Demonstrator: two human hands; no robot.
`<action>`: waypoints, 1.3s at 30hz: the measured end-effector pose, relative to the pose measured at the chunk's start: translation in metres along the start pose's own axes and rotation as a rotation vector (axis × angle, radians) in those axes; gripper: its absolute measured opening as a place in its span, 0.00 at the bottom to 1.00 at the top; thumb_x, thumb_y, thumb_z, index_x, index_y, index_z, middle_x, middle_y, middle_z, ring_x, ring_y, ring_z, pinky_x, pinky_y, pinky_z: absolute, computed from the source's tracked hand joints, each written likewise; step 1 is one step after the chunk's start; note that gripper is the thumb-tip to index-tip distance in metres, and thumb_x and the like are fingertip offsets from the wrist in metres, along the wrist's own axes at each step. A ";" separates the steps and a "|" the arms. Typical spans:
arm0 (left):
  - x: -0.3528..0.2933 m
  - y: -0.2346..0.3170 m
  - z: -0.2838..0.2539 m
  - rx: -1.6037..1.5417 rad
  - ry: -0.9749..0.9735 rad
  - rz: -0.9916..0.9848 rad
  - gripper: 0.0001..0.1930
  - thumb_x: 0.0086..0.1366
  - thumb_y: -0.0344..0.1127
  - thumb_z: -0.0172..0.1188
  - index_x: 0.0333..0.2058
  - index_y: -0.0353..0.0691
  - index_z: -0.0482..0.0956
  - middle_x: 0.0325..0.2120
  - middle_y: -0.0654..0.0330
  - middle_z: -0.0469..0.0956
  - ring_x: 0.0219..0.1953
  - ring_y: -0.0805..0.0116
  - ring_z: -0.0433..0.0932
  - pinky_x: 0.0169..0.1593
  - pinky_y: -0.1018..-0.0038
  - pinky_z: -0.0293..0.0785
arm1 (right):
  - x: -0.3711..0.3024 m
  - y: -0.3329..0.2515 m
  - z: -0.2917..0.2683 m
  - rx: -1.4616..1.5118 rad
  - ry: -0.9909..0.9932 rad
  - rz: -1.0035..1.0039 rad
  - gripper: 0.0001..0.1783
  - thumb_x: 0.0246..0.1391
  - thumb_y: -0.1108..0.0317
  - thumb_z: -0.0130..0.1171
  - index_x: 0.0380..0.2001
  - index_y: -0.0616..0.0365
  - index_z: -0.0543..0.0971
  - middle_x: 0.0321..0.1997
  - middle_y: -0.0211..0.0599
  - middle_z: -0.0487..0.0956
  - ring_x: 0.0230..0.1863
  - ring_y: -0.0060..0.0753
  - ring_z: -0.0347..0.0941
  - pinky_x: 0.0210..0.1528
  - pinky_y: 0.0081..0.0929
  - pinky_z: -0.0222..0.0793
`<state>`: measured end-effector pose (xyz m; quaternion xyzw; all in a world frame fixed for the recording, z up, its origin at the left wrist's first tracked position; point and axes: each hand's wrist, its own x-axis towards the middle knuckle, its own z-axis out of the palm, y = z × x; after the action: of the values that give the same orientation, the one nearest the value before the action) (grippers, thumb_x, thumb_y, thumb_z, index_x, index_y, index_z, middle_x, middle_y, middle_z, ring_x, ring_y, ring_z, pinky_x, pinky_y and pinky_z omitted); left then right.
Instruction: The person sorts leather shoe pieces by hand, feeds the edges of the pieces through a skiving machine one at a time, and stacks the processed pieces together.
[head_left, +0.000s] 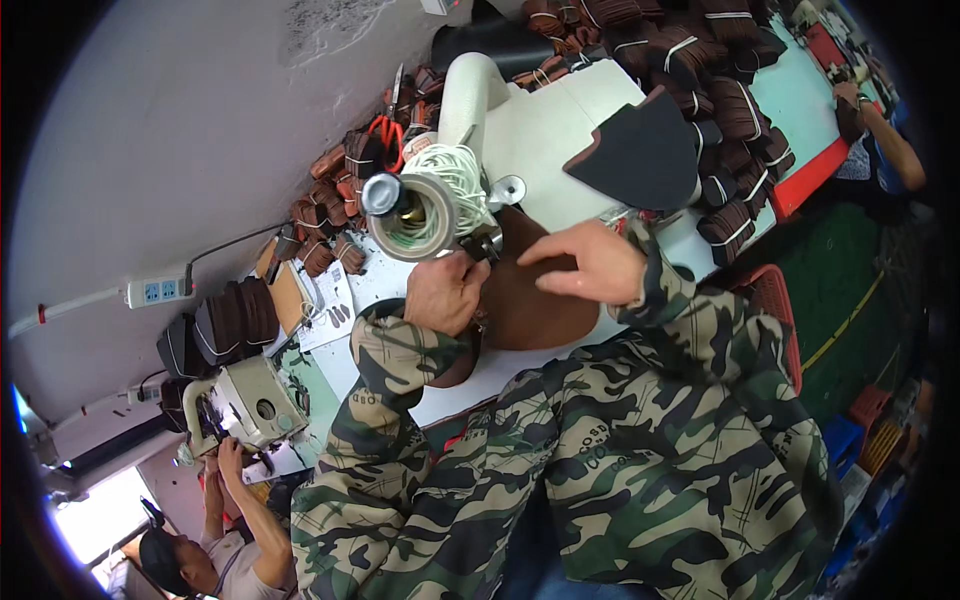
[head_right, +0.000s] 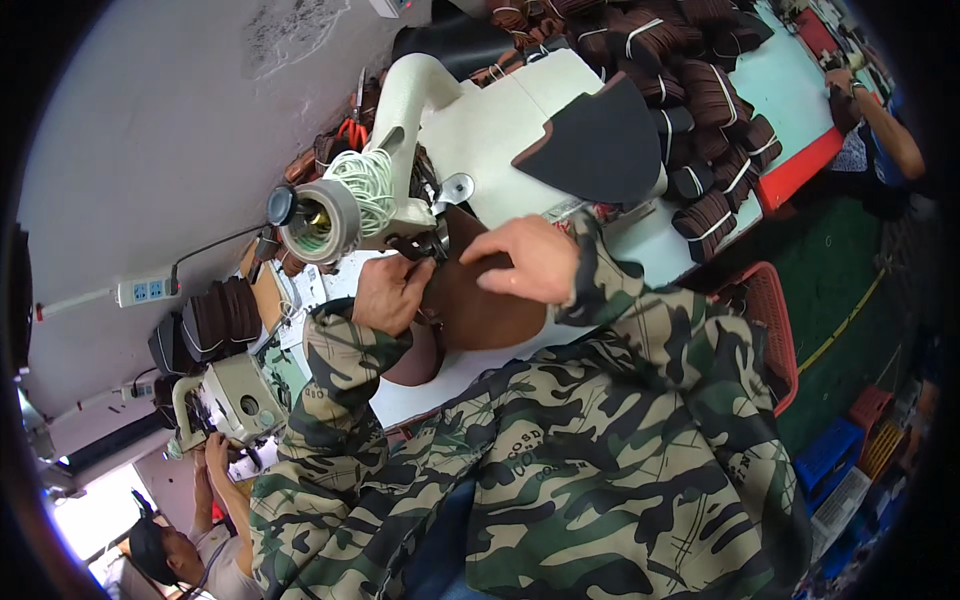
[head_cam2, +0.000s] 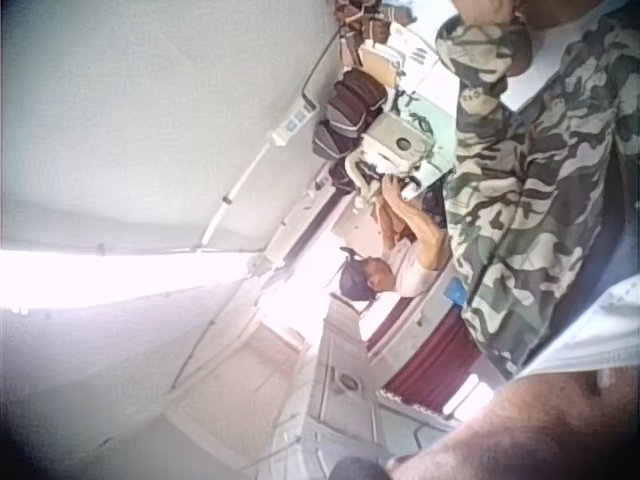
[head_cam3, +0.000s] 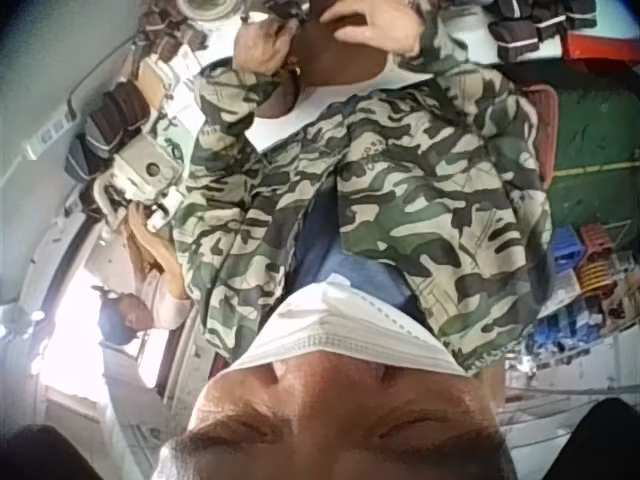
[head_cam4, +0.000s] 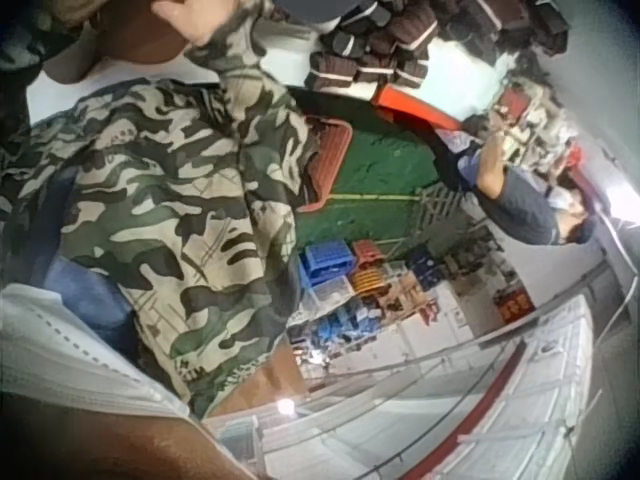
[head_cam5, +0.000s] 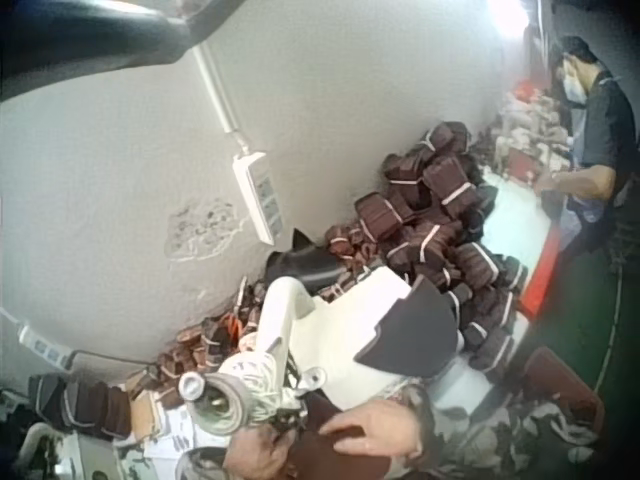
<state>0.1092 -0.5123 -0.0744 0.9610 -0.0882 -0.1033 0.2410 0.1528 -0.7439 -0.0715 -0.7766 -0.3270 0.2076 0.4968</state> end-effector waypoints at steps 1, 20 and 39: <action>0.001 0.000 0.006 -0.157 -0.015 0.020 0.13 0.62 0.38 0.53 0.34 0.31 0.77 0.18 0.49 0.75 0.20 0.55 0.77 0.25 0.65 0.69 | -0.001 -0.002 -0.010 -0.134 -0.011 0.026 0.14 0.44 0.74 0.56 0.38 0.60 0.79 0.35 0.44 0.80 0.35 0.44 0.76 0.41 0.28 0.71; 0.005 -0.016 0.020 -0.820 -0.281 -0.432 0.15 0.67 0.37 0.47 0.25 0.33 0.73 0.10 0.61 0.69 0.08 0.75 0.65 0.12 0.78 0.58 | -0.039 -0.046 -0.002 -0.226 0.281 0.054 0.14 0.47 0.75 0.54 0.40 0.56 0.79 0.22 0.42 0.73 0.23 0.42 0.71 0.27 0.32 0.66; -0.078 -0.100 0.037 -0.296 -0.538 -0.127 0.08 0.57 0.34 0.57 0.34 0.39 0.77 0.29 0.56 0.77 0.25 0.55 0.78 0.31 0.66 0.74 | -0.044 -0.008 0.037 0.129 0.007 -0.073 0.14 0.48 0.67 0.58 0.40 0.59 0.79 0.44 0.42 0.78 0.45 0.45 0.74 0.48 0.33 0.69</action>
<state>0.0370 -0.4245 -0.1422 0.8573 -0.0726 -0.3802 0.3394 0.0960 -0.7495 -0.0800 -0.7313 -0.3394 0.2072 0.5541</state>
